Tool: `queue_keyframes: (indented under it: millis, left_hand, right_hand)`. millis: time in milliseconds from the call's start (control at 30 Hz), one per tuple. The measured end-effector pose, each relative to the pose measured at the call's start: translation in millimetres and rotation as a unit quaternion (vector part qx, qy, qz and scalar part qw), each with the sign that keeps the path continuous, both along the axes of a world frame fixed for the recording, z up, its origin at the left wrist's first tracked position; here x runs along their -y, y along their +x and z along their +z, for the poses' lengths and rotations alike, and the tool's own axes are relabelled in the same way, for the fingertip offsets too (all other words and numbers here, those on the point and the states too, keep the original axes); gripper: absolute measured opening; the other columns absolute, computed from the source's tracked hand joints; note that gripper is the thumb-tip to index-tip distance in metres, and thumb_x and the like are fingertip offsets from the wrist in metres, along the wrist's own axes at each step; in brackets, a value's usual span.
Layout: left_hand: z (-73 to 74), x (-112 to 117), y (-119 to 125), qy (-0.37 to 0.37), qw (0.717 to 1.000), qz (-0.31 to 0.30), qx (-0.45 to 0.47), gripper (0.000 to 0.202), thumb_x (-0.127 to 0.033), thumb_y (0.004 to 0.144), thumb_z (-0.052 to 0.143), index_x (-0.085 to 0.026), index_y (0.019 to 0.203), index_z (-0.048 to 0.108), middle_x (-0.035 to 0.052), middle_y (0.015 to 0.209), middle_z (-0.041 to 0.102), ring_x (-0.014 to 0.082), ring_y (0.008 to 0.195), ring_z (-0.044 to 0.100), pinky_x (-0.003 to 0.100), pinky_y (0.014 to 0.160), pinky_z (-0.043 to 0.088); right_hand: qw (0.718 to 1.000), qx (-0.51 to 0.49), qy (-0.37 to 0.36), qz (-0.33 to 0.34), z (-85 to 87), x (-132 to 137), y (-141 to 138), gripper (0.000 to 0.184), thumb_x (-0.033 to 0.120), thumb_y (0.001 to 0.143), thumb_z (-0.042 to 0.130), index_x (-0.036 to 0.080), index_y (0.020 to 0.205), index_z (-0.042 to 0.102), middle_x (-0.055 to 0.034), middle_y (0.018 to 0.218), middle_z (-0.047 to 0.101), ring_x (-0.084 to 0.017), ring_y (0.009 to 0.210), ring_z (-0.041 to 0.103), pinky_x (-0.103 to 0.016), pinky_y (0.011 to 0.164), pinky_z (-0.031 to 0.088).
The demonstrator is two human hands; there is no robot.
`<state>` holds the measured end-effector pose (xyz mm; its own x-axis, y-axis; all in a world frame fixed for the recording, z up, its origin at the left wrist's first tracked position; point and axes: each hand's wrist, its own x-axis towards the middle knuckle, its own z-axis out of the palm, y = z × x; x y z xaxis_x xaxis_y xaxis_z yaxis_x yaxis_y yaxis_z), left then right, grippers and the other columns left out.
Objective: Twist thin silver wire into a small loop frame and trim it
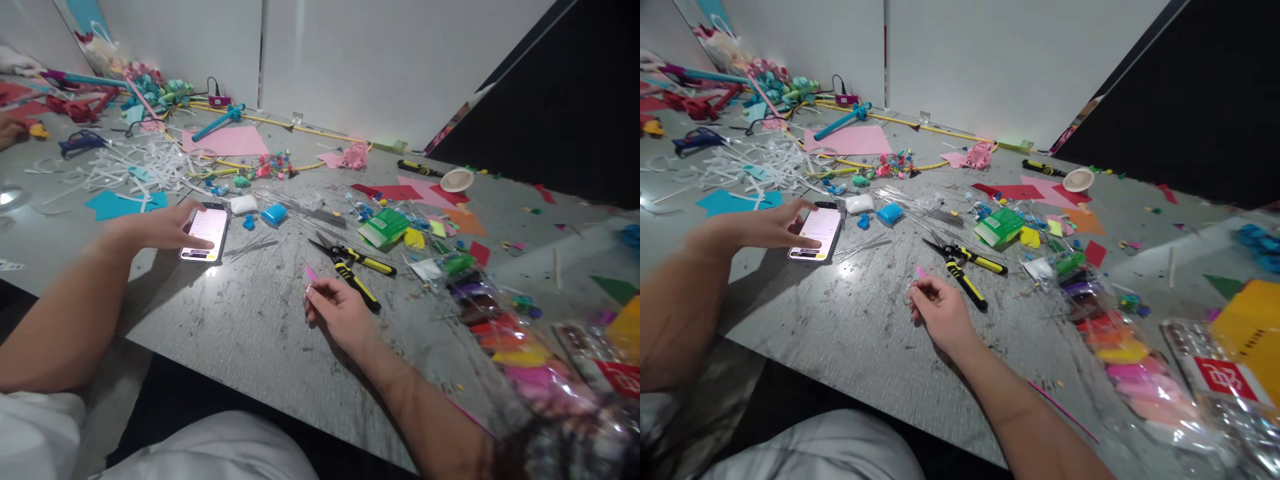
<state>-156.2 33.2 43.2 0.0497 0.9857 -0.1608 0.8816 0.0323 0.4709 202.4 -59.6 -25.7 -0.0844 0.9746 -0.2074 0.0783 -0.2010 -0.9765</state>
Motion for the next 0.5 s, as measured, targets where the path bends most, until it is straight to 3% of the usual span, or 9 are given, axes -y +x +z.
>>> queue_keyframes:
  millis: [67,133,200,300,367,433,500]
  left_hand:
    - [-0.5,-1.9,5.8,-0.007,1.000,0.016,0.005,0.079,-0.055,0.071,0.089,-0.017,0.134,0.060,0.0103,0.104,0.068,0.0258,0.087,0.063,0.036,0.078,0.046]
    - [-0.8,1.6,21.2,0.115,0.993,0.031,0.009,0.057,-0.059,0.079,0.082,-0.021,0.117,0.063,0.0111,0.104,0.066,0.0274,0.090,0.062,0.040,0.079,0.045]
    - [-2.0,12.9,44.9,0.214,0.975,-0.006,0.056,0.037,-0.055,0.091,0.071,-0.022,0.106,0.061,0.0086,0.101,0.066,0.0232,0.086,0.061,0.039,0.077,0.047]
    - [-9.8,40.8,86.3,0.169,0.961,-0.174,0.134,0.035,-0.052,0.096,0.066,-0.020,0.110,0.060,0.0073,0.100,0.065,0.0199,0.085,0.060,0.036,0.078,0.050]
    - [-19.2,60.2,111.4,0.101,0.940,-0.273,0.178,0.048,-0.056,0.087,0.077,-0.021,0.116,0.062,0.0077,0.104,0.068,0.0219,0.090,0.063,0.036,0.080,0.051]
    - [-29.4,75.3,132.1,0.046,0.936,-0.284,0.203,0.061,-0.056,0.084,0.080,-0.021,0.129,0.061,0.0101,0.113,0.071,0.0244,0.097,0.066,0.035,0.080,0.053]
    - [-37.8,83.7,148.1,0.012,0.938,-0.267,0.221,0.055,-0.052,0.088,0.076,-0.019,0.128,0.061,0.0098,0.104,0.073,0.0228,0.088,0.068,0.033,0.073,0.052]
  right_hand:
    - [1.000,0.002,0.000,-0.006,-1.3,-0.9,0.4,0.040,0.053,0.071,0.086,0.019,0.082,0.069,0.0012,0.064,0.068,-0.014,0.051,0.065,-0.027,0.050,0.056]
    - [1.000,-0.001,0.002,-0.015,-2.4,-1.7,0.7,0.043,0.055,0.068,0.088,0.019,0.084,0.070,0.0009,0.066,0.069,-0.015,0.056,0.068,-0.028,0.055,0.059]
    - [1.000,-0.011,0.000,-0.022,-3.2,-2.1,0.4,0.046,0.056,0.066,0.090,0.019,0.085,0.070,0.0010,0.066,0.068,-0.016,0.057,0.070,-0.029,0.057,0.061]
    - [0.999,-0.027,-0.004,-0.028,-3.4,-1.0,-1.6,0.046,0.056,0.065,0.091,0.019,0.082,0.068,0.0011,0.064,0.068,-0.016,0.054,0.068,-0.029,0.054,0.060]
    - [0.999,-0.028,-0.002,-0.035,-3.0,0.8,-3.7,0.045,0.054,0.065,0.091,0.019,0.080,0.068,0.0003,0.064,0.069,-0.016,0.053,0.068,-0.029,0.052,0.059]
    - [0.999,-0.025,0.002,-0.042,-2.5,2.8,-5.6,0.044,0.054,0.065,0.091,0.019,0.080,0.068,0.0000,0.064,0.069,-0.017,0.053,0.069,-0.028,0.050,0.058]
    - [0.999,-0.017,0.011,-0.046,-2.2,4.4,-6.8,0.043,0.055,0.066,0.090,0.020,0.079,0.069,-0.0005,0.065,0.070,-0.018,0.054,0.069,-0.030,0.051,0.059]
